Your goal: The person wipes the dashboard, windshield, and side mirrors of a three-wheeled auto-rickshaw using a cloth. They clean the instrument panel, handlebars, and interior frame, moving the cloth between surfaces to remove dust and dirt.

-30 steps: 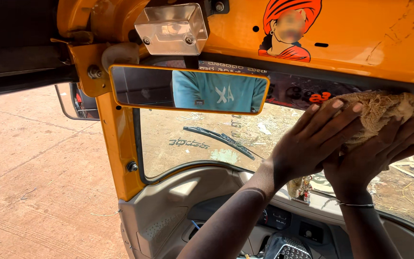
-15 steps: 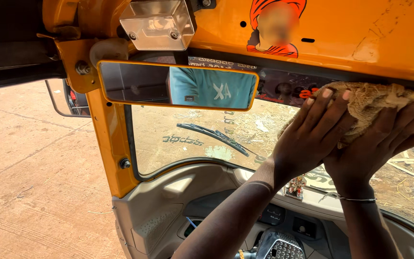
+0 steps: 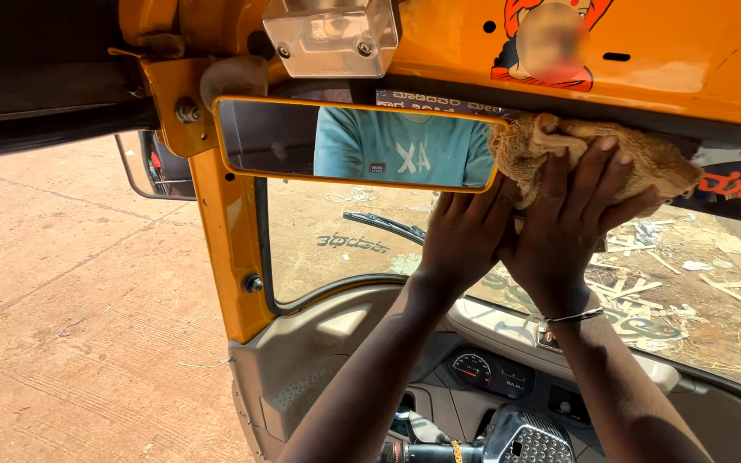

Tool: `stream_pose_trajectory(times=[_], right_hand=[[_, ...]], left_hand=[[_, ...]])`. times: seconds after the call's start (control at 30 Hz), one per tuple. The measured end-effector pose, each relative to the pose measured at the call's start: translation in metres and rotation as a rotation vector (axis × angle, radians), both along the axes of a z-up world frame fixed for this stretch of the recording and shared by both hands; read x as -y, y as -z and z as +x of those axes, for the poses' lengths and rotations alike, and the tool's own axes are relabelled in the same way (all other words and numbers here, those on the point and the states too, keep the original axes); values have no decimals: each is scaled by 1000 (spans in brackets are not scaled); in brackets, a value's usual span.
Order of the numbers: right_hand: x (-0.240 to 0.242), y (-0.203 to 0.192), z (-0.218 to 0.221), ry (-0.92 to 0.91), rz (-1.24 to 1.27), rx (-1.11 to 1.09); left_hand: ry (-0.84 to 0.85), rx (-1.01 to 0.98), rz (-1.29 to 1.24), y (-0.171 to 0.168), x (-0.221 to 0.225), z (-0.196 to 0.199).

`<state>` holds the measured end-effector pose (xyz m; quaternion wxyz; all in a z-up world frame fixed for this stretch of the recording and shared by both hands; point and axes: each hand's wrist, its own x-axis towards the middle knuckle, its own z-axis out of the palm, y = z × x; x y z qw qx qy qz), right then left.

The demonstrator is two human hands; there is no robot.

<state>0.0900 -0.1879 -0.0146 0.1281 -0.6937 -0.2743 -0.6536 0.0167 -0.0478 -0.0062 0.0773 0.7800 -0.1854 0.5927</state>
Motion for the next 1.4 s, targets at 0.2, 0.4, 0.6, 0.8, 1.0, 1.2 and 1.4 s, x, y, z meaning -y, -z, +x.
stream_pose_trajectory(times=[0.2, 0.4, 0.6, 0.8, 1.0, 1.2, 1.4], right_hand=[[-15, 29, -16, -58, -194, -161], [4, 28, -19, -91, -161, -252], [28, 12, 6, -67, 20, -33], [44, 63, 7, -101, -66, -156], [63, 70, -9, -171, -46, -268], [70, 6, 5, -106, 160, -8], [73, 53, 20, -26, 58, -88]], left_hand=[[-100, 4, -20, 43, -22, 5], [-105, -18, -22, 39, -6, 3], [40, 70, 116, 4, 4, 13], [-41, -75, 167, 44, 21, 14], [-22, -121, 146, 54, 40, 7], [25, 170, 128, -17, 57, 23], [58, 17, 170, 22, 47, 25]])
